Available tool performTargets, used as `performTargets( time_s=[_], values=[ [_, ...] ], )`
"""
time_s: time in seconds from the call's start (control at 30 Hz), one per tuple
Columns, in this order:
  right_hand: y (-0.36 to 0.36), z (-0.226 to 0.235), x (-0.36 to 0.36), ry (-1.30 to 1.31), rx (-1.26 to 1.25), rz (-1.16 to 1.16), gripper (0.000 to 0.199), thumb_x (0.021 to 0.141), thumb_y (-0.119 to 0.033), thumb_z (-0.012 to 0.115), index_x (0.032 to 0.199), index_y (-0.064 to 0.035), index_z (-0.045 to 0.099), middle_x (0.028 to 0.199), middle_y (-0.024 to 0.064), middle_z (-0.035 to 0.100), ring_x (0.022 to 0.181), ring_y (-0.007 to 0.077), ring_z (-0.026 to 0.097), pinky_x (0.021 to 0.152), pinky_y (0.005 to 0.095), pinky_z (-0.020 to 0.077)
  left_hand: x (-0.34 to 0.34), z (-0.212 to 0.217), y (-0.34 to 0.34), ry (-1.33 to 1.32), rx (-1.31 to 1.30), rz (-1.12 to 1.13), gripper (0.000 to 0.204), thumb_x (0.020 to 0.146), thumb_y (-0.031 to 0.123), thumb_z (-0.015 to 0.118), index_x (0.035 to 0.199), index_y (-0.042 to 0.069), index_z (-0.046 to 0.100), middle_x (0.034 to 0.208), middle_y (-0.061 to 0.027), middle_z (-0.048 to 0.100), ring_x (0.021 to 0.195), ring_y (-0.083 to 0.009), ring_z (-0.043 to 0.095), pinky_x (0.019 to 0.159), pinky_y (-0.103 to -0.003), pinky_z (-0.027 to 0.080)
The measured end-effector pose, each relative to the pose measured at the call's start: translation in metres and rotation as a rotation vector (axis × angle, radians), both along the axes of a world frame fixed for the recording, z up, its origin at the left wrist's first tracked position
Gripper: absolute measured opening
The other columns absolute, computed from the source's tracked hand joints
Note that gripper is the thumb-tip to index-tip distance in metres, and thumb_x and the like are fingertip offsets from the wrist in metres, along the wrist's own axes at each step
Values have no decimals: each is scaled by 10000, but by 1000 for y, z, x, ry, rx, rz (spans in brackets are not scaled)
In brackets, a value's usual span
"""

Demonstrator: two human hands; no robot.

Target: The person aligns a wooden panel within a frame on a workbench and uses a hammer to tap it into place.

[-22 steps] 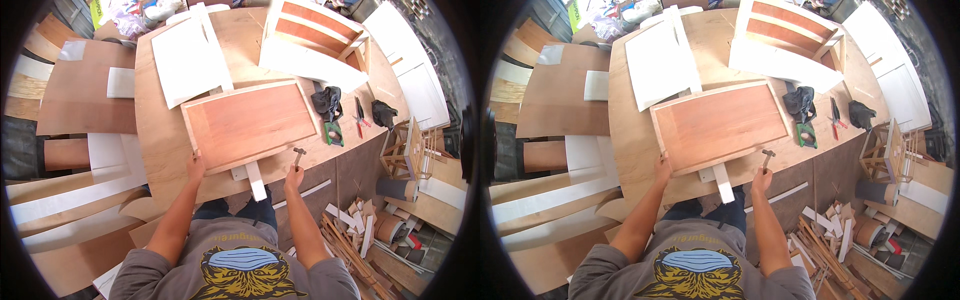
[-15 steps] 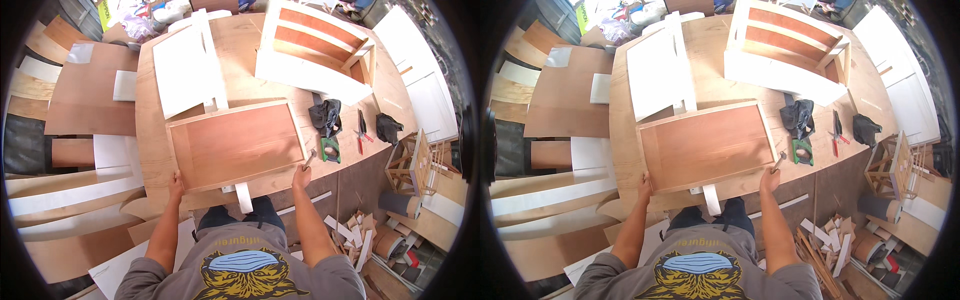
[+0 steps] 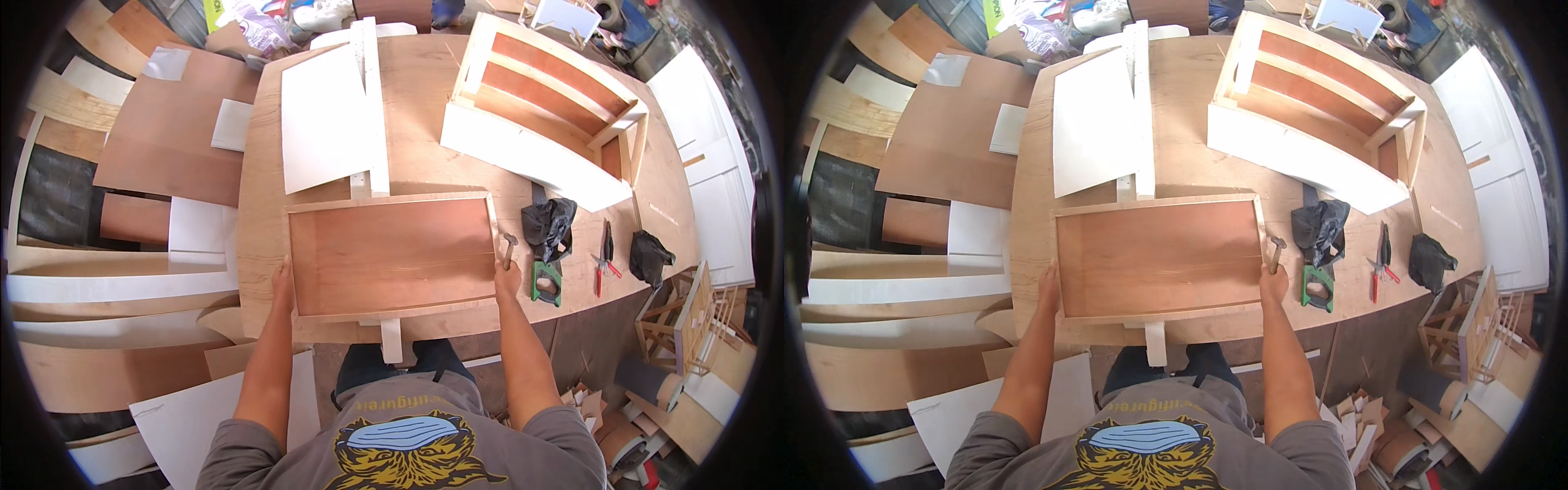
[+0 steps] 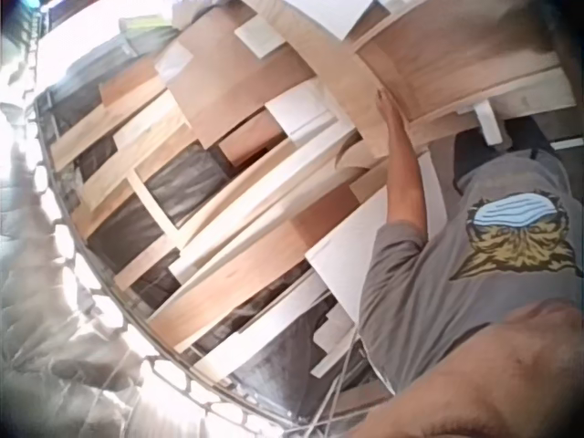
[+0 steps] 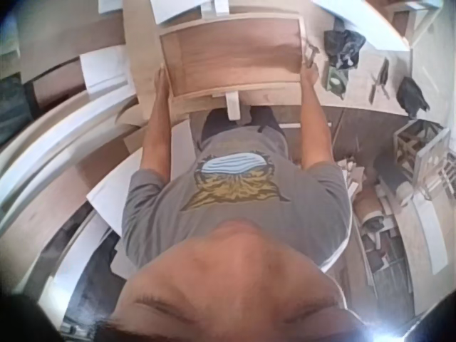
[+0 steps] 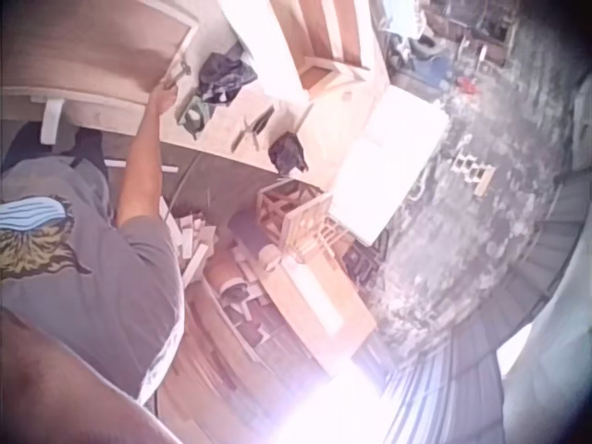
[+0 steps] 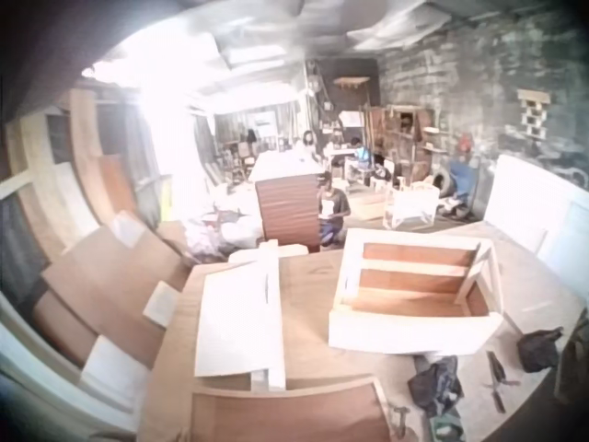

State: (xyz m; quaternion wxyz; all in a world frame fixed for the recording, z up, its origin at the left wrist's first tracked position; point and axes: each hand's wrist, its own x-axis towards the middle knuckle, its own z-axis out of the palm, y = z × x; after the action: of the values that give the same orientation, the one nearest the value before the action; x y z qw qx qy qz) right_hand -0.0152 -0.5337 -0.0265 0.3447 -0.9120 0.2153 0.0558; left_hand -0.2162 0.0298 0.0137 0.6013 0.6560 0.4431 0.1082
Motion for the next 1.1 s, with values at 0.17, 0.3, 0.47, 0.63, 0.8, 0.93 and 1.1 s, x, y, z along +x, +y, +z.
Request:
performTargets(
  time_s=[0.17,0.3,0.47,0.63,0.8,0.93,1.1],
  values=[
    [-8,-6,20,81,266,-103,374,949,-330,760,994,39,716,851,155,712,785,294,685,744,458,518,20,-10,16,8,-192,259,621,1091,534,527,1286,-32,690,1241,-121,713,1146,-242,658,991,-399,521],
    [20,49,26,232,475,-190,336,997,-325,727,1029,8,749,917,47,714,822,187,631,745,360,490,-12,14,42,-295,-382,379,575,1116,540,451,1227,51,732,1191,-90,729,1113,-233,678,972,-416,530],
    [-3,49,62,122,716,-179,315,1053,-315,681,1177,-29,722,997,19,688,871,146,555,800,337,457,15,91,3,-507,-448,419,571,1127,543,387,1308,76,664,1284,-85,712,1209,-259,666,1059,-430,517],
    [22,64,87,136,987,-162,385,1059,-376,646,1261,-56,717,911,1,551,802,155,540,761,334,503,15,124,4,-571,-320,477,605,1132,537,359,1480,79,546,1433,-90,635,1327,-276,606,1141,-447,469],
    [27,71,91,229,1247,-138,421,1098,-460,545,1275,-96,658,1022,29,629,892,191,617,813,381,542,1,109,13,-700,-308,404,544,1123,460,398,1538,128,511,1483,-96,604,1364,-286,578,1160,-452,448],
    [17,80,92,278,1227,-114,379,1093,-473,527,1152,-125,664,1023,31,667,879,204,647,812,408,561,-7,102,9,-697,-237,418,514,1115,416,415,1515,113,530,1473,-87,612,1368,-280,567,1169,-441,429],
    [8,87,93,354,1169,-86,330,1061,-459,545,1040,-143,638,941,36,674,860,225,673,788,426,563,-12,83,22,-642,-261,475,497,1107,339,416,1523,83,507,1513,-97,571,1414,-292,506,1199,-465,363]
  ],
)
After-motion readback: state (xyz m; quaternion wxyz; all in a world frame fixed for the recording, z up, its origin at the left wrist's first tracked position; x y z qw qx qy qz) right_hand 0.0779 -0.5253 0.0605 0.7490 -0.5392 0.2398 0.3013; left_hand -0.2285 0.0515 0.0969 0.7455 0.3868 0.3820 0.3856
